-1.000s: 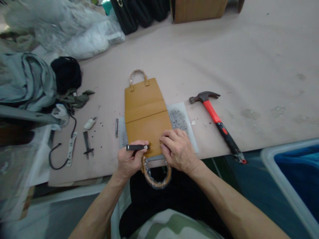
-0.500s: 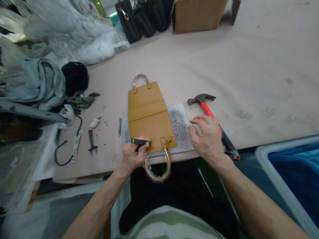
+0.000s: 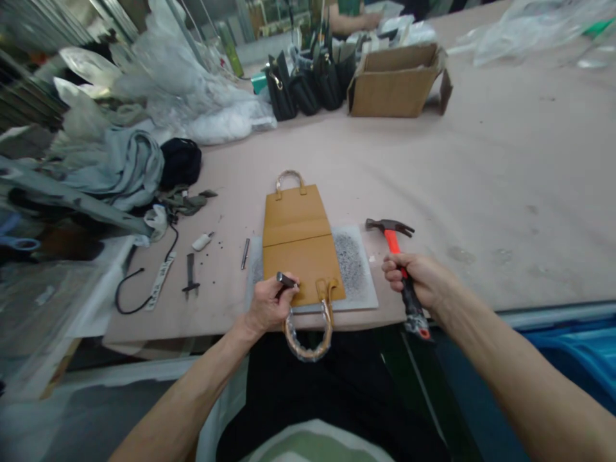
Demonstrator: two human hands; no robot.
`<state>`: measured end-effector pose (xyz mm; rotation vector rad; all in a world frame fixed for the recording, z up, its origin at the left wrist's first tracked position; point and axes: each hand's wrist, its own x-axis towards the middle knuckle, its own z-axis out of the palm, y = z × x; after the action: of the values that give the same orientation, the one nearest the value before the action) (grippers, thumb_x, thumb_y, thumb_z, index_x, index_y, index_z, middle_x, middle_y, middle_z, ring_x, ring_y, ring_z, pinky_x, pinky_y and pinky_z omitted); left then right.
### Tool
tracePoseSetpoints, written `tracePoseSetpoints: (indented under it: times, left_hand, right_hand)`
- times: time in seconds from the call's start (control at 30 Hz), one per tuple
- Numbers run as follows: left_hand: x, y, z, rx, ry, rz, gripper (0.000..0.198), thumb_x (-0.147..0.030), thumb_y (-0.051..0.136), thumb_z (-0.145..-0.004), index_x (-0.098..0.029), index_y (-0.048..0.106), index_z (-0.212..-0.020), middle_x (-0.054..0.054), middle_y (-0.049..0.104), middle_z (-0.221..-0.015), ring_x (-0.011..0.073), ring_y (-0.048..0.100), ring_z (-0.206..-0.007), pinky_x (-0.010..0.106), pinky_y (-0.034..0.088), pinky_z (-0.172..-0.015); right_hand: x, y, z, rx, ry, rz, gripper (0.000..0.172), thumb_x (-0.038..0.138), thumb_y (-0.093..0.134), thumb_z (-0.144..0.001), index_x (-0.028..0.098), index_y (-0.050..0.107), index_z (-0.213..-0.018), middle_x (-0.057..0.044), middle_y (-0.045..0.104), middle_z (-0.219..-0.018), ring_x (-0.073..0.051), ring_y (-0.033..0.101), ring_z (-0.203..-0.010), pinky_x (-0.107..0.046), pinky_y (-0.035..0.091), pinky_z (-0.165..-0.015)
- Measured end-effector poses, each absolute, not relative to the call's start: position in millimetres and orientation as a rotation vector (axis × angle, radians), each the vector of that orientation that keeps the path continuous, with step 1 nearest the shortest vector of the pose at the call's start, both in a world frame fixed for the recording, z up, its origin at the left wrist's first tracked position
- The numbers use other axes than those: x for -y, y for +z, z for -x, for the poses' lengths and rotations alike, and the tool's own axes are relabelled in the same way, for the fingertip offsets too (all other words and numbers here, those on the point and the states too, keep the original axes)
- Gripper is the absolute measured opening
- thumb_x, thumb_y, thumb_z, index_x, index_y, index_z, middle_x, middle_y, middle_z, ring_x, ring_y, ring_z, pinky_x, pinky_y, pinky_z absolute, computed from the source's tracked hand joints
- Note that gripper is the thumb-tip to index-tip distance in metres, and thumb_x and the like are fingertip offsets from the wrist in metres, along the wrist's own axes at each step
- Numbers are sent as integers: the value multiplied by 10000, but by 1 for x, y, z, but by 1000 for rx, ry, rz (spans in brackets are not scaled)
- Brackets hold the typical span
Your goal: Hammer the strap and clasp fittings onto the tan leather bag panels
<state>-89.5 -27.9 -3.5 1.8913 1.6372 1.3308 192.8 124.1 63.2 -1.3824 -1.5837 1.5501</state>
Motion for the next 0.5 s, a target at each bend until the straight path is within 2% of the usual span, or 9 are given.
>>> tracePoseSetpoints:
  times: [0.13, 0.27, 0.37, 0.43, 0.5]
  left_hand:
    - [26, -1, 88, -1635, 1318, -1948, 112, -171, 609, -895, -181, 692, -969, 81, 752, -856, 200, 728, -764, 294, 578, -728]
    - [25, 0, 86, -1663, 1336, -1977, 84, -175, 597, -888, -186, 667, -932, 58, 737, -821, 183, 714, -731, 278, 569, -704]
    - [25, 0, 85, -1695, 1331, -2001, 73, -171, 590, -880, -186, 656, -905, 39, 712, -764, 171, 695, -683, 261, 553, -665]
    - [25, 1, 85, -1701, 1318, -2015, 67, -174, 589, -879, -189, 653, -897, 32, 701, -746, 166, 686, -669, 255, 543, -650]
    - [25, 1, 85, -1695, 1308, -2012, 59, -180, 590, -887, -192, 648, -892, 35, 704, -766, 165, 688, -689, 257, 543, -667]
  right_hand:
    - [-82, 111, -169, 1559, 1505, 1416, 281, 503, 468, -966, 255, 504, -838, 50, 427, -591, -111, 353, -404, -255, 291, -361]
    - [-48, 142, -162, 2204, 882, 1178, 377, 526, 411, -1007, 242, 498, -774, 14, 496, -564, -143, 448, -467, -285, 315, -460]
    - [-42, 157, -162, 2613, 440, 968, 338, 436, 398, -1025, 241, 479, -761, 15, 507, -523, -134, 372, -414, -308, 210, -475]
    - [-41, 173, -164, 2697, 266, 904, 337, 420, 364, -1043, 244, 471, -777, 17, 502, -515, -132, 344, -397, -315, 178, -479]
    - [-39, 191, -167, 2647, 157, 959, 358, 421, 295, -1063, 247, 467, -802, 7, 502, -534, -140, 382, -420, -307, 205, -486]
